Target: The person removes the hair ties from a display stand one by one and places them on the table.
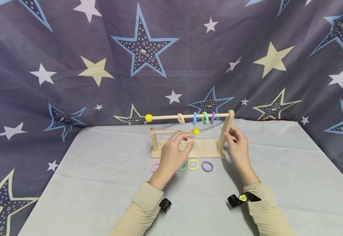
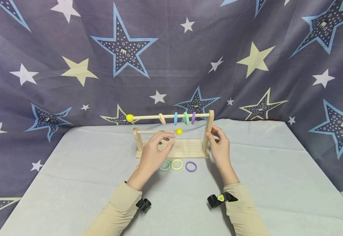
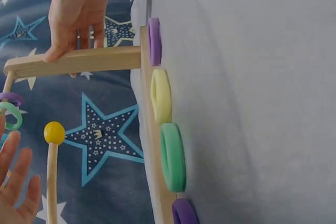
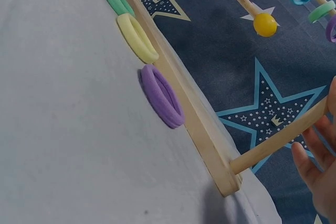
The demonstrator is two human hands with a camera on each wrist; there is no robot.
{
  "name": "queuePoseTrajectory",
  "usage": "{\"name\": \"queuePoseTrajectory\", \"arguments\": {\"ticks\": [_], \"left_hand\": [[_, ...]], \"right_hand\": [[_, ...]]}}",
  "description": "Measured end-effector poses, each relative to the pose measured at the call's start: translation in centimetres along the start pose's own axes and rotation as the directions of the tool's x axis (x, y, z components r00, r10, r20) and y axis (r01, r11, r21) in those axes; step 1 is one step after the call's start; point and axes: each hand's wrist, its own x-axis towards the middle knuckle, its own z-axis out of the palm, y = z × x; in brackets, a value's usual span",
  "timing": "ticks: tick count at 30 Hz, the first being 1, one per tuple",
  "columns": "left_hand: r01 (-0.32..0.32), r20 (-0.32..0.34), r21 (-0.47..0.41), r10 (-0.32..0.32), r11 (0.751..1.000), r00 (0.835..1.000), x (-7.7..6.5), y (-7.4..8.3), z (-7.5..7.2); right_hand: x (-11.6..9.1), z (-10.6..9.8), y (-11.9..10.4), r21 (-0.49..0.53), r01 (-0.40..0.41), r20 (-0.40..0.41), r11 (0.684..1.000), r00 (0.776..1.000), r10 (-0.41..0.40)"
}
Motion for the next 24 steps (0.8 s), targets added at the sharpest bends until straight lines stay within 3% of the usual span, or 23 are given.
{"name": "queuePoseTrajectory", "arguments": {"ticks": [8,15,24], "left_hand": [[0.056,-0.139,-0.061,-0.064,0.997,0.988,0.9,0.0,-0.5],[0.100,-0.257,-0.070,-0.115,0.993,0.960,1.8,0.4,-1.0],[0.190,-0.278,-0.130,-0.220,0.973,0.935,2.5,0.2,-0.9]], "right_hand": [[0.0,0.0,0.0,0.003,-0.007,-0.005,1.000,1.000,0.007],[0.0,0.0,0.1,0.009,-0.016,-0.008,1.000,1.000,0.016],[0.1,0.0,0.3,0.020,-0.014,-0.012,1.000,1.000,0.015]]}}
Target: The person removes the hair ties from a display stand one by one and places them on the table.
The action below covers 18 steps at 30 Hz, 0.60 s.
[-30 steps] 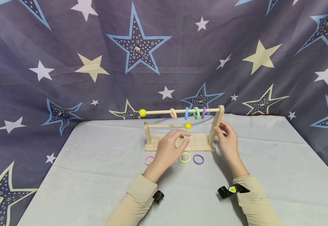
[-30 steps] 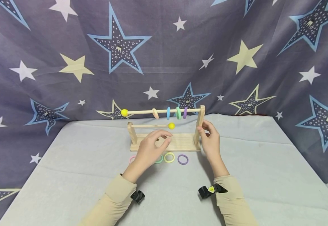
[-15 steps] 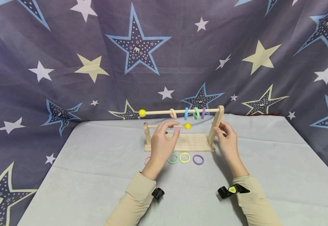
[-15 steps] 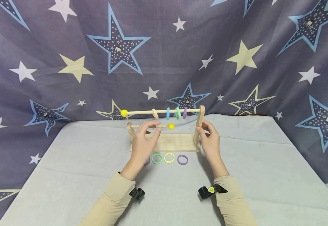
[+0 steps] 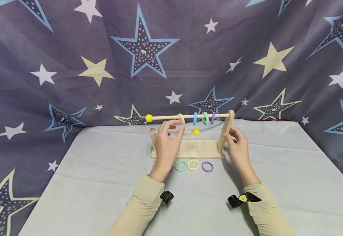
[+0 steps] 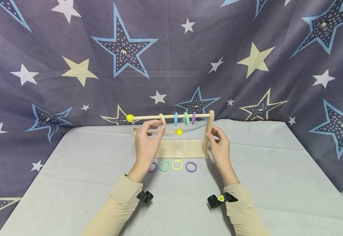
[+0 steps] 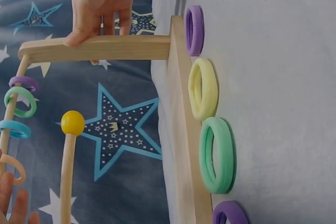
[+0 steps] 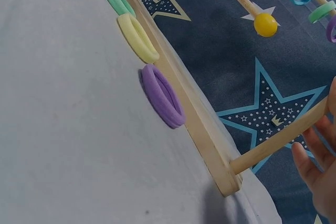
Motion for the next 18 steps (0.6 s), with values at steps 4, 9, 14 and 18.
{"name": "queuePoseTrajectory", "arguments": {"ticks": [4,9,14,18], "left_hand": [[0.011,-0.020,-0.016,-0.011,1.000,1.000,0.11,-0.31,0.35],[0.020,-0.026,-0.003,-0.020,1.000,0.999,0.27,-0.47,0.62],[0.026,-0.023,-0.003,-0.026,1.000,0.999,0.46,-0.58,0.84],[0.029,-0.023,-0.003,-0.029,1.000,0.999,0.63,-0.58,0.88]], "right_hand": [[-0.05,-0.01,-0.02,-0.007,-0.005,0.003,1.000,1.000,0.005],[-0.10,0.02,-0.17,-0.018,-0.010,0.014,1.000,1.000,0.010],[-0.06,0.01,-0.18,-0.024,-0.004,0.018,1.000,1.000,0.005],[-0.02,0.02,-0.13,-0.023,-0.002,0.018,1.000,1.000,0.002]]}}
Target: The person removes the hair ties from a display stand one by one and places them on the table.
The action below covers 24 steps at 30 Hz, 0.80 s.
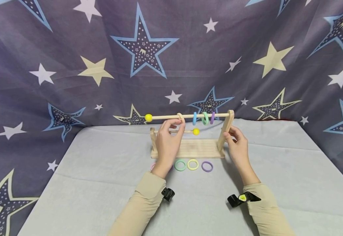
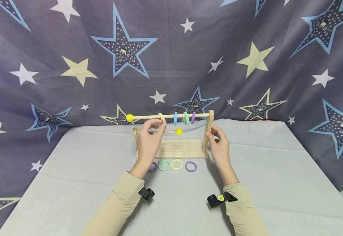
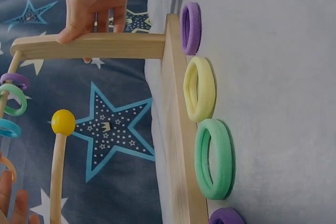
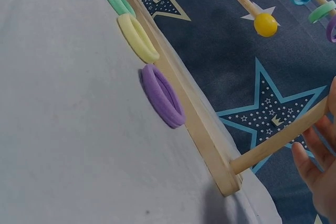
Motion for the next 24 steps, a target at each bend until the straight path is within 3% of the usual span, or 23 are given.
{"name": "queuePoseTrajectory", "arguments": {"ticks": [24], "left_hand": [[-0.025,-0.018,0.005,0.026,1.000,1.000,0.06,-0.14,-0.63]], "right_hand": [[0.05,0.05,0.15,-0.003,0.012,-0.009,1.000,1.000,-0.012]]}}
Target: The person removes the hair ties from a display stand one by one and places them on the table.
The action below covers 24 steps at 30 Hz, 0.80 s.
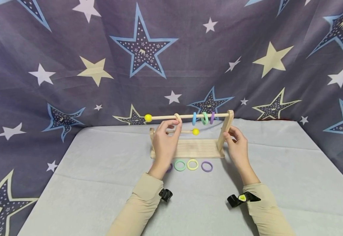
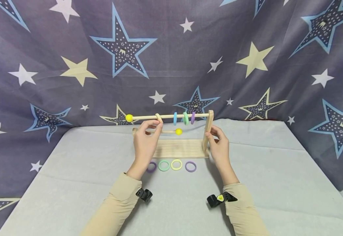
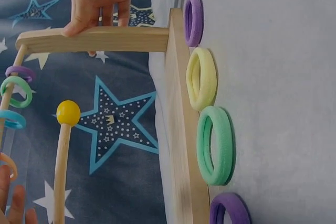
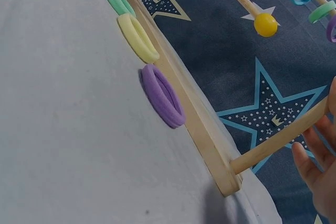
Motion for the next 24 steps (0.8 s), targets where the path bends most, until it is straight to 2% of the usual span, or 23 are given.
{"name": "queuePoseTrajectory", "arguments": {"ticks": [13,24], "left_hand": [[-0.015,-0.022,0.043,0.016,0.999,1.000,0.3,-0.3,-1.3],[0.006,-0.039,0.042,-0.004,0.999,0.999,0.3,-0.6,-2.3]], "right_hand": [[-0.1,0.0,0.0,-0.006,0.008,-0.001,1.000,1.000,-0.008],[-0.1,0.0,-0.1,0.009,0.011,-0.003,1.000,1.000,-0.011]]}}
